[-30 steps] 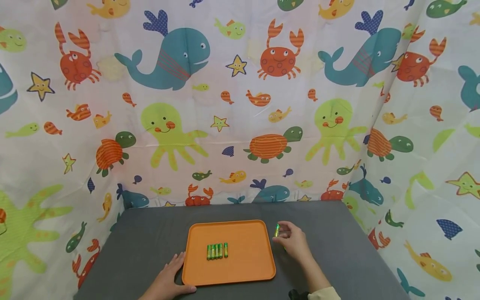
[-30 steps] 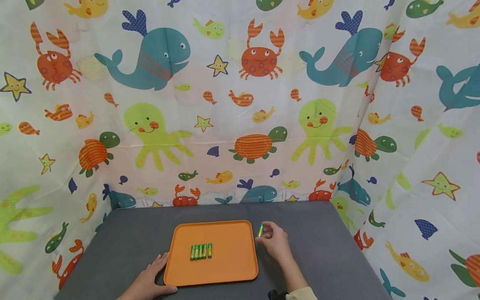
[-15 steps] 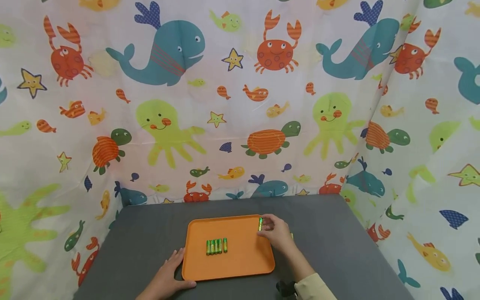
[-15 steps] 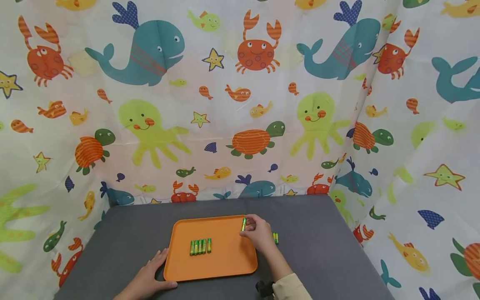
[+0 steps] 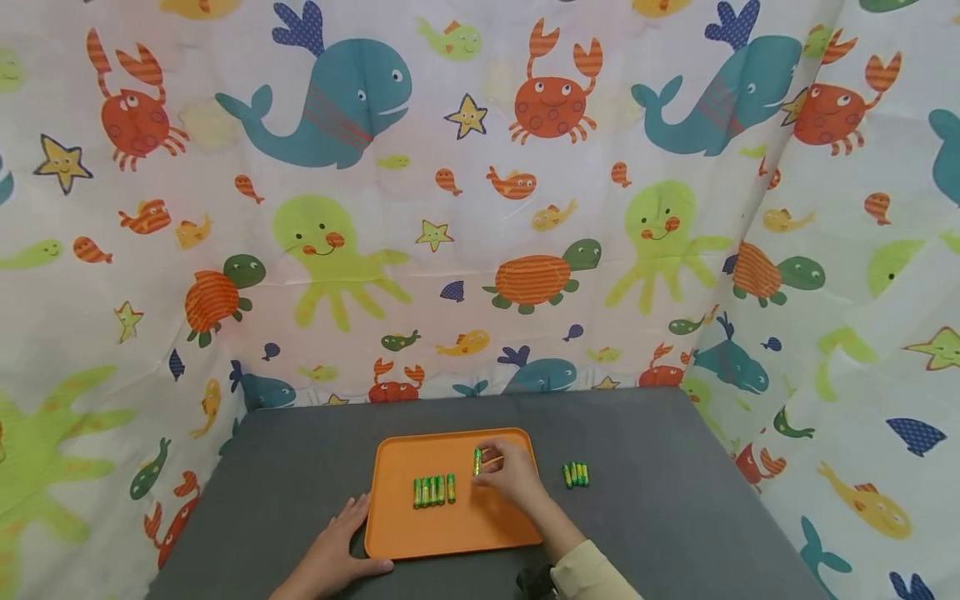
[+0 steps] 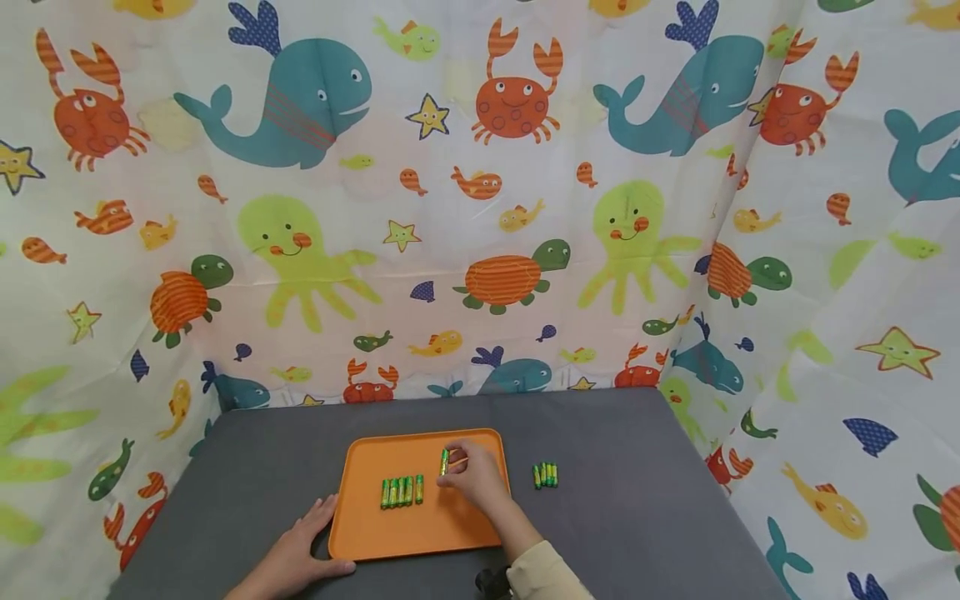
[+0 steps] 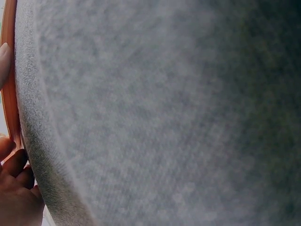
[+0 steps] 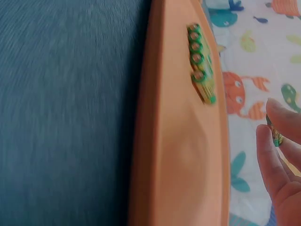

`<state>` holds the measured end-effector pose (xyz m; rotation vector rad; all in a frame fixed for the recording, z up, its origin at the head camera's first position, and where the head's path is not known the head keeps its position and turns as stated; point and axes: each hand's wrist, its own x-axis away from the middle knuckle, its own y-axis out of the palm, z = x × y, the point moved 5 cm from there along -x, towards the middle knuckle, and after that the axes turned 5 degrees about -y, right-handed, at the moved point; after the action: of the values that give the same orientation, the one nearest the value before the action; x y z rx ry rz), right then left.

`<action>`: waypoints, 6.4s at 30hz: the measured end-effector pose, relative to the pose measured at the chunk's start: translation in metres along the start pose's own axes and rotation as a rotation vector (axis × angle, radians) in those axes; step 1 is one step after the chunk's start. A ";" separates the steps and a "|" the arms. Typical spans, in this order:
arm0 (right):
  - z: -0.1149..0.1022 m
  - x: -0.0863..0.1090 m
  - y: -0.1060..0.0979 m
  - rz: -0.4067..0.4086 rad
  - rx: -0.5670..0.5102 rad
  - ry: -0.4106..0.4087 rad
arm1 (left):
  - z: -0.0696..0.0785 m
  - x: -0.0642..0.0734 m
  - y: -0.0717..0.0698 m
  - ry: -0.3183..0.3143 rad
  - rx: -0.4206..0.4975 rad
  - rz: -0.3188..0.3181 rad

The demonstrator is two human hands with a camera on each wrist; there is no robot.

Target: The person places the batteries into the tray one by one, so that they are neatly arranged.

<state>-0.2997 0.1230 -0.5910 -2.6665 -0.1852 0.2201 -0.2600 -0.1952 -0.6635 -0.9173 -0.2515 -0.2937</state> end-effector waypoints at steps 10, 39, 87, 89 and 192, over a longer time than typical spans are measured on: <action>0.012 -0.009 0.035 -0.105 -0.016 0.027 | -0.001 -0.002 0.001 0.002 0.001 0.000; 0.020 -0.007 0.031 -0.148 -0.019 0.022 | 0.005 0.004 -0.005 0.026 0.025 -0.002; 0.095 0.052 -0.141 0.142 0.393 0.209 | 0.005 0.001 -0.007 0.023 0.030 -0.036; 0.098 0.053 -0.141 0.128 0.394 0.218 | 0.004 0.000 -0.008 0.025 0.031 -0.037; 0.027 -0.014 0.023 -0.168 0.048 0.039 | 0.005 0.002 -0.003 -0.002 0.013 -0.022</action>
<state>-0.3162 0.1114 -0.6235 -2.5887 -0.3850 0.1168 -0.2595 -0.1931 -0.6579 -0.9025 -0.2651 -0.3107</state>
